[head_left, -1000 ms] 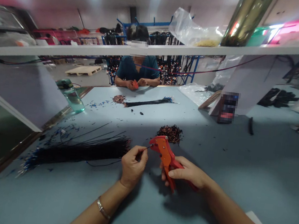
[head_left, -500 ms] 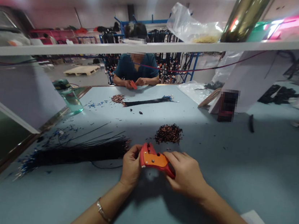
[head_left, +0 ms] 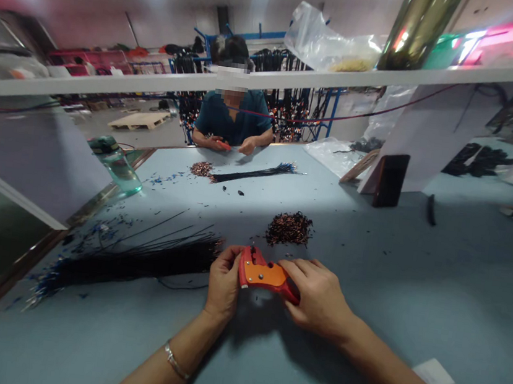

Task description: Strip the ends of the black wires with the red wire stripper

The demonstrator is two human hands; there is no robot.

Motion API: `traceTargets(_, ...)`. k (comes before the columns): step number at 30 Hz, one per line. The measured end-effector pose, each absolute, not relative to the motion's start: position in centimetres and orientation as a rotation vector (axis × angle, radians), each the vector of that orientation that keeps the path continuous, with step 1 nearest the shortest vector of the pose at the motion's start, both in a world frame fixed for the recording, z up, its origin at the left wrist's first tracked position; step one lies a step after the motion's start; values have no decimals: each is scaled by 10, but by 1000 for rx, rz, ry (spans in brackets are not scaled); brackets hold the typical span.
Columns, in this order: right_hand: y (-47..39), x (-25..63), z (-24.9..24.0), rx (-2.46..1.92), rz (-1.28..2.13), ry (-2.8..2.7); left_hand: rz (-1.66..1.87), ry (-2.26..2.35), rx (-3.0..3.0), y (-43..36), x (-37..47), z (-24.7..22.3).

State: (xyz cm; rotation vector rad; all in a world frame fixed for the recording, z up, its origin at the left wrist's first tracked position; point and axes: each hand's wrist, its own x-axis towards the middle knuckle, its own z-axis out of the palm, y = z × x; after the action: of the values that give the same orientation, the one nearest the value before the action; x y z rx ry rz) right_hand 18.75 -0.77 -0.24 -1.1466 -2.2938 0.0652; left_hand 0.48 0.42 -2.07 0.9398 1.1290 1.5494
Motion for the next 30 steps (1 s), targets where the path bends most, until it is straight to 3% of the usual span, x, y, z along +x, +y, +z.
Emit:
traceTargets(23,-3,191,-4,-1119,66,-2274,1488,1105,1073,1,7,-16)
traceTargets(30,-5,193,5,-1190,440,-2210,1498,1155,1155,2,6,-15)
